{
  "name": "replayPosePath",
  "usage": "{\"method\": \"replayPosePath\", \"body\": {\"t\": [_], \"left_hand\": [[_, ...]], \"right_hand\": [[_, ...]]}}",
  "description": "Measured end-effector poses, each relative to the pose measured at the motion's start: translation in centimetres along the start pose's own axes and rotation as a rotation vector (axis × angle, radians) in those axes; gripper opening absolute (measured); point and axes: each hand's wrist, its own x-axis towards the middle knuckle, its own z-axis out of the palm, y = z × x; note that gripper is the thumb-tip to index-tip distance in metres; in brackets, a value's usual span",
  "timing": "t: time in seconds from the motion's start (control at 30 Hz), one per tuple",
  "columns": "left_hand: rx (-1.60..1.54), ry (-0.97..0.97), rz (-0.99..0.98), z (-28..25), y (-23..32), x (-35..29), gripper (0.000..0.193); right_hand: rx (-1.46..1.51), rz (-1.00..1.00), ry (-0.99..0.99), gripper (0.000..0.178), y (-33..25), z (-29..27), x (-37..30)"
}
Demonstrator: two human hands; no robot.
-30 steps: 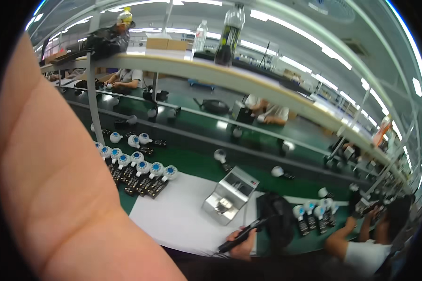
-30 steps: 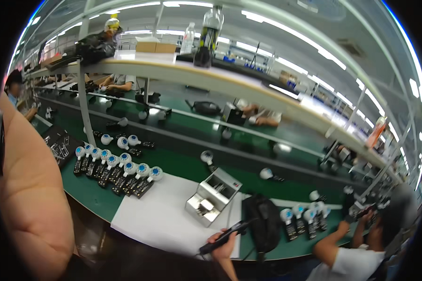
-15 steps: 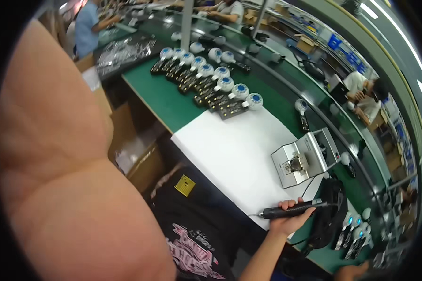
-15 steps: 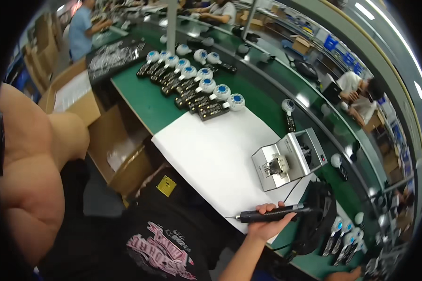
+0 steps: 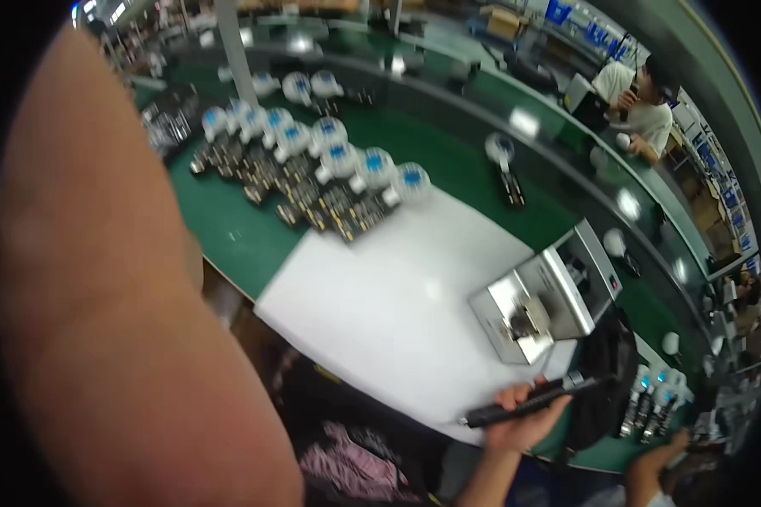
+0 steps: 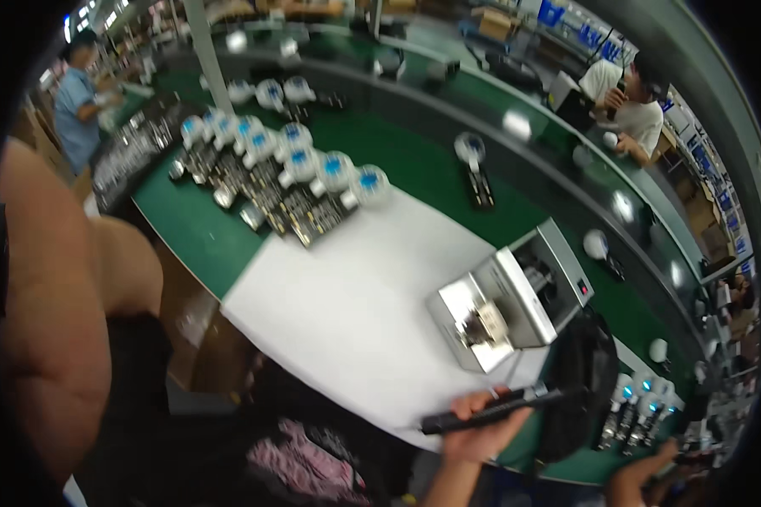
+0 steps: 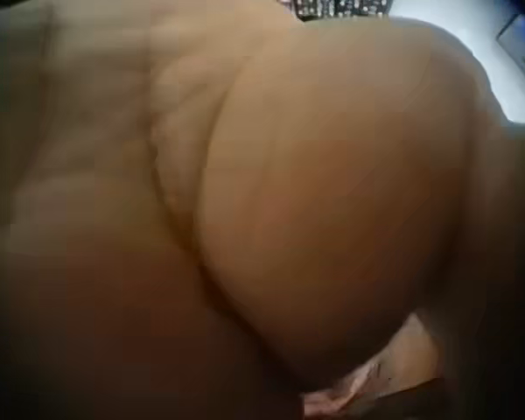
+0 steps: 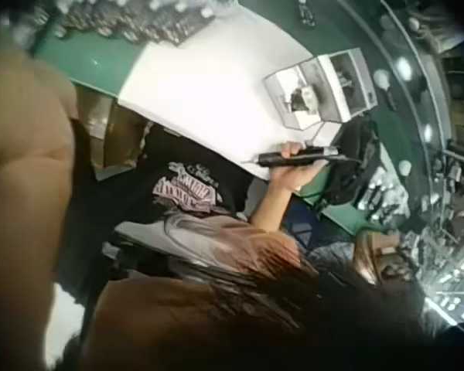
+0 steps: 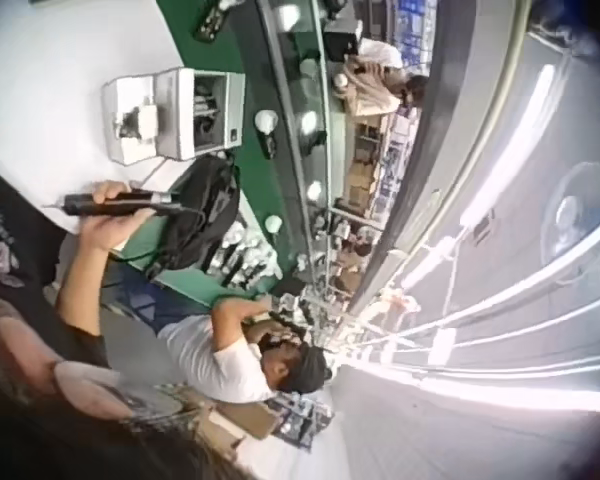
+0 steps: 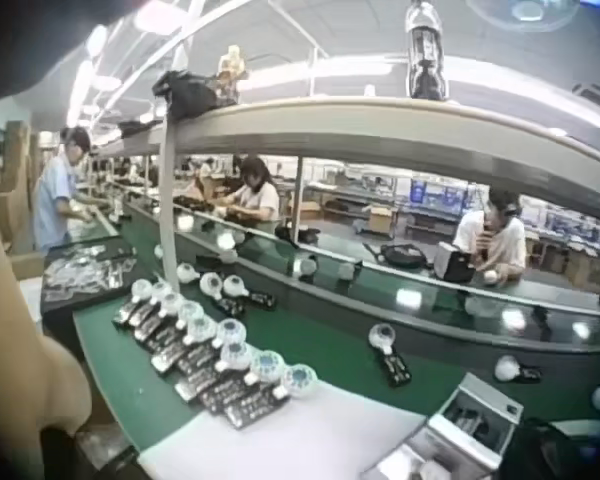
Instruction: Assembling and inspecting electronic components on a production line.
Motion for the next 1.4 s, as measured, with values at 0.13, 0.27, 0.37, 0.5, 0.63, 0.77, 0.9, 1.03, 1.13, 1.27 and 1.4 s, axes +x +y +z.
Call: {"method": "replayPosePath", "body": {"t": [0.13,0.27,0.37,0.5,0.63,0.77,0.9,1.03,1.13,1.27,1.4], "left_hand": [[-0.053,0.096,0.021,2.8,-3.4,-2.4,0.055],[0.161,0.019,-0.251,5.9,-5.2,-9.5,0.050],[0.129,-0.265,-0.507,12.0,-7.9,-13.4,0.041],[0.218,-0.838,-0.998,22.9,-16.8,-19.1,0.066],[-0.140,-1.200,-1.302,29.7,-22.0,-24.9,0.076],[-0.280,-1.405,-1.150,29.9,-24.0,-27.0,0.072],[0.107,-1.167,-0.850,25.8,-20.5,-20.6,0.055],[-0.113,-0.959,-0.879,16.0,-12.0,-13.5,0.053],[-0.312,-0.938,-0.937,10.6,-3.6,-12.8,0.052],[-0.695,-1.301,-1.011,9.4,4.0,-14.3,0.056],[-0.738,-0.891,-0.911,11.9,7.8,-19.1,0.058]], "right_hand": [[-0.010,-0.038,0.006,0.061,0.7,1.8,0.0],[-0.068,-0.044,0.067,0.062,0.3,1.3,-0.8],[-0.053,0.014,-0.008,0.064,-0.5,-1.0,-0.5],[0.034,0.100,-0.134,0.070,-0.8,-2.1,-0.4],[0.048,0.062,-0.132,0.067,-0.3,-1.5,-0.1],[0.083,0.048,-0.182,0.066,-0.2,-1.3,0.0],[0.087,0.006,-0.139,0.063,-0.1,-1.0,-0.9],[-0.060,-0.089,0.055,0.063,-0.2,0.6,-1.0],[-0.007,-0.081,0.081,0.066,-0.1,1.5,-1.3],[0.088,-0.052,-0.055,0.067,-1.5,1.2,-1.3],[0.130,-0.123,-0.557,0.069,-4.0,3.7,-1.4]]}}
